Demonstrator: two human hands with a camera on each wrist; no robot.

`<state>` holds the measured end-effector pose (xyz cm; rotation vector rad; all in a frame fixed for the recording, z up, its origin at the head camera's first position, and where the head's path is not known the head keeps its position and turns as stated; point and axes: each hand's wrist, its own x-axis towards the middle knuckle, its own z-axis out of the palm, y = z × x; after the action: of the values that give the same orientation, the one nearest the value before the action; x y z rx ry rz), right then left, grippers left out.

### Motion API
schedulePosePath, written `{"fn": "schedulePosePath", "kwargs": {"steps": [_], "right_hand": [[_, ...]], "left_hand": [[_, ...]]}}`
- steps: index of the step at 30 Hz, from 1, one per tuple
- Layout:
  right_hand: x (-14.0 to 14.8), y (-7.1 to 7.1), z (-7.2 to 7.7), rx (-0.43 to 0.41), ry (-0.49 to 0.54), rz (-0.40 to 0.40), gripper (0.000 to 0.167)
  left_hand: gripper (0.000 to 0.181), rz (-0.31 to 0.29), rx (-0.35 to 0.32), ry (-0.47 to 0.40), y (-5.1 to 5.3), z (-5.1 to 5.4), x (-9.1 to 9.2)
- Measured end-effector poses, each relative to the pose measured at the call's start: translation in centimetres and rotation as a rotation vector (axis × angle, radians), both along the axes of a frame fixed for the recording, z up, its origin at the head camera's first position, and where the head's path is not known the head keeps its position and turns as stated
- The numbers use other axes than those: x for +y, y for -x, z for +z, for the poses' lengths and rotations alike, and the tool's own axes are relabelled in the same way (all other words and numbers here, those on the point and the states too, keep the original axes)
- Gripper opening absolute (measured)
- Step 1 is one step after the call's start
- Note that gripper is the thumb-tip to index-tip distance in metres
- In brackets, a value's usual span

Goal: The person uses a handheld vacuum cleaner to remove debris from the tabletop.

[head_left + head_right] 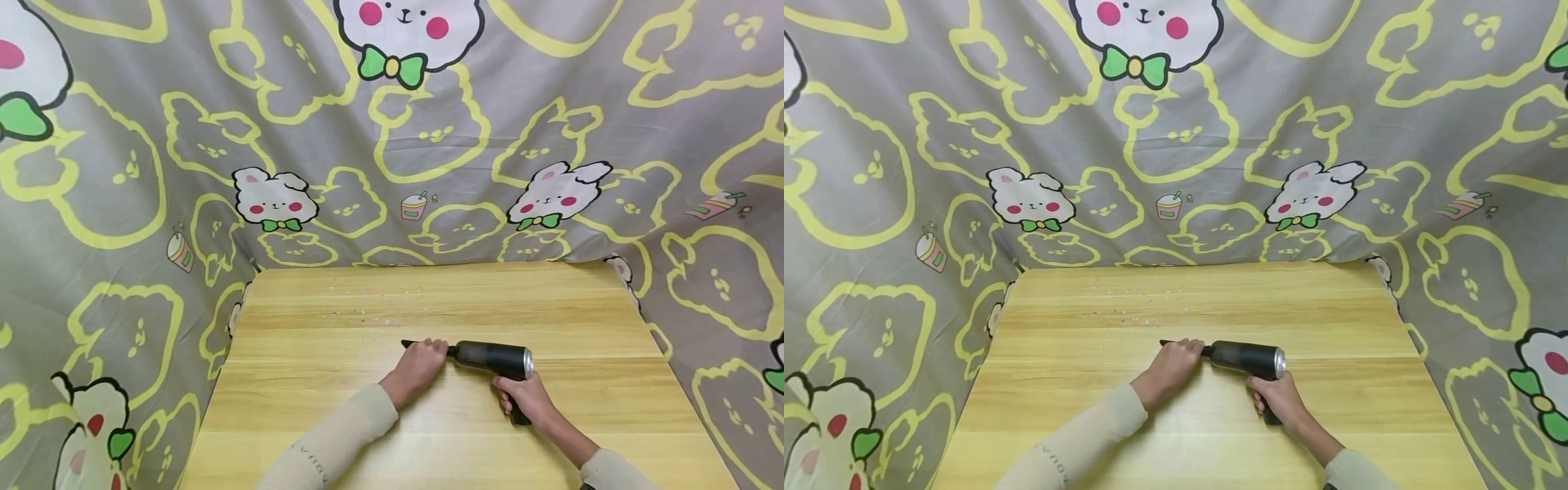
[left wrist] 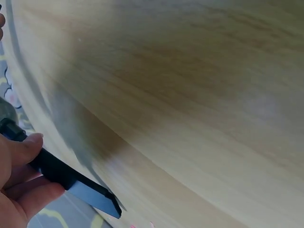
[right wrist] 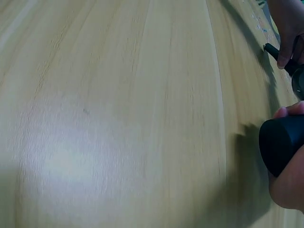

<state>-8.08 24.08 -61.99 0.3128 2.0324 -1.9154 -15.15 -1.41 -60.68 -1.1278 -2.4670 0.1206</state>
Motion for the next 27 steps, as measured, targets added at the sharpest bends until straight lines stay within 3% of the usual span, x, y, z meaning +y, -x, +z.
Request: {"fn": "schedulePosePath", "kwargs": {"steps": [17,27], "right_hand": [[-2.8,0.1,-0.1,-0.021,0.027,-0.007,0.022],[-3.3,0.0,-0.3,-0.029,0.051,-0.005,0.019]], "left_hand": [[0.008,0.032,-0.005,-0.016,-0.7,-0.2,-2.5],[0.008,0.029,0.053,-0.016,-1.1,-0.3,-3.2]]}}
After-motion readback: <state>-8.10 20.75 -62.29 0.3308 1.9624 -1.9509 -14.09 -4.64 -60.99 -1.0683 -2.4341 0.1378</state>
